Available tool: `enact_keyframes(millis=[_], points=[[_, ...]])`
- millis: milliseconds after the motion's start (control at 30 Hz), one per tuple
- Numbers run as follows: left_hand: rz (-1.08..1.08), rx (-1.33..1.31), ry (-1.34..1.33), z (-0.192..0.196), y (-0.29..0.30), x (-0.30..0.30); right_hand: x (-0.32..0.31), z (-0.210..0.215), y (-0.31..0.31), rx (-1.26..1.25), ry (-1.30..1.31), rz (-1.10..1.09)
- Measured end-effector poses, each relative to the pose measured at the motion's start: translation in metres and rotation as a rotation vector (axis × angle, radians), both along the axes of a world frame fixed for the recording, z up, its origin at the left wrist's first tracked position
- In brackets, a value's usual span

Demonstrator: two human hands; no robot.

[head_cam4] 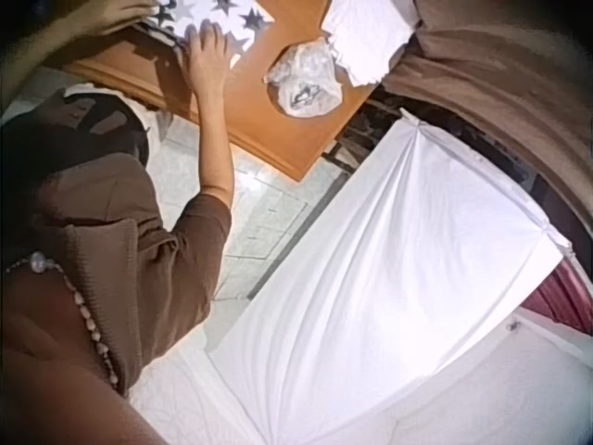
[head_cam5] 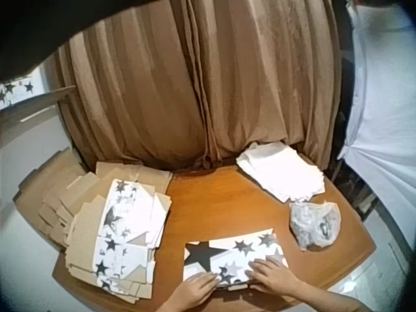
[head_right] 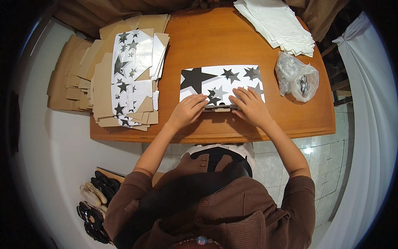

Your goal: Fold cardboard sheets into shoe boxes and line them with tissue paper.

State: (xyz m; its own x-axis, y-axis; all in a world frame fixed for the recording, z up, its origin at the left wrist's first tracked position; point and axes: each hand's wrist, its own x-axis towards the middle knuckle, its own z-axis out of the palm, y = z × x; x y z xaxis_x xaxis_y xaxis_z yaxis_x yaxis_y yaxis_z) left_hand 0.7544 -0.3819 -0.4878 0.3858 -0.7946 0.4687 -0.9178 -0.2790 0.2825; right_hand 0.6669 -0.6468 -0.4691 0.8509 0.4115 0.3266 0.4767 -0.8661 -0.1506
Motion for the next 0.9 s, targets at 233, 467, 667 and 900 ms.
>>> enact_keyframes(millis=[233, 467, 667, 900], points=[[0.081, -0.079, -0.085, -0.016, 0.0, -0.011, -0.006, -0.023, 0.001, 0.072, -0.152, -0.057], [0.091, -0.173, -0.106, -0.024, -0.003, -0.01, -0.008, -0.028, 0.006, 0.124, -0.208, -0.073], [0.096, -0.21, -0.068, -0.029, -0.006, -0.01, -0.01, -0.037, 0.01, 0.239, -0.209, -0.103], [0.145, -0.128, -0.017, -0.026, -0.011, -0.023, -0.014, -0.028, 0.015, 0.222, -0.108, -0.118]])
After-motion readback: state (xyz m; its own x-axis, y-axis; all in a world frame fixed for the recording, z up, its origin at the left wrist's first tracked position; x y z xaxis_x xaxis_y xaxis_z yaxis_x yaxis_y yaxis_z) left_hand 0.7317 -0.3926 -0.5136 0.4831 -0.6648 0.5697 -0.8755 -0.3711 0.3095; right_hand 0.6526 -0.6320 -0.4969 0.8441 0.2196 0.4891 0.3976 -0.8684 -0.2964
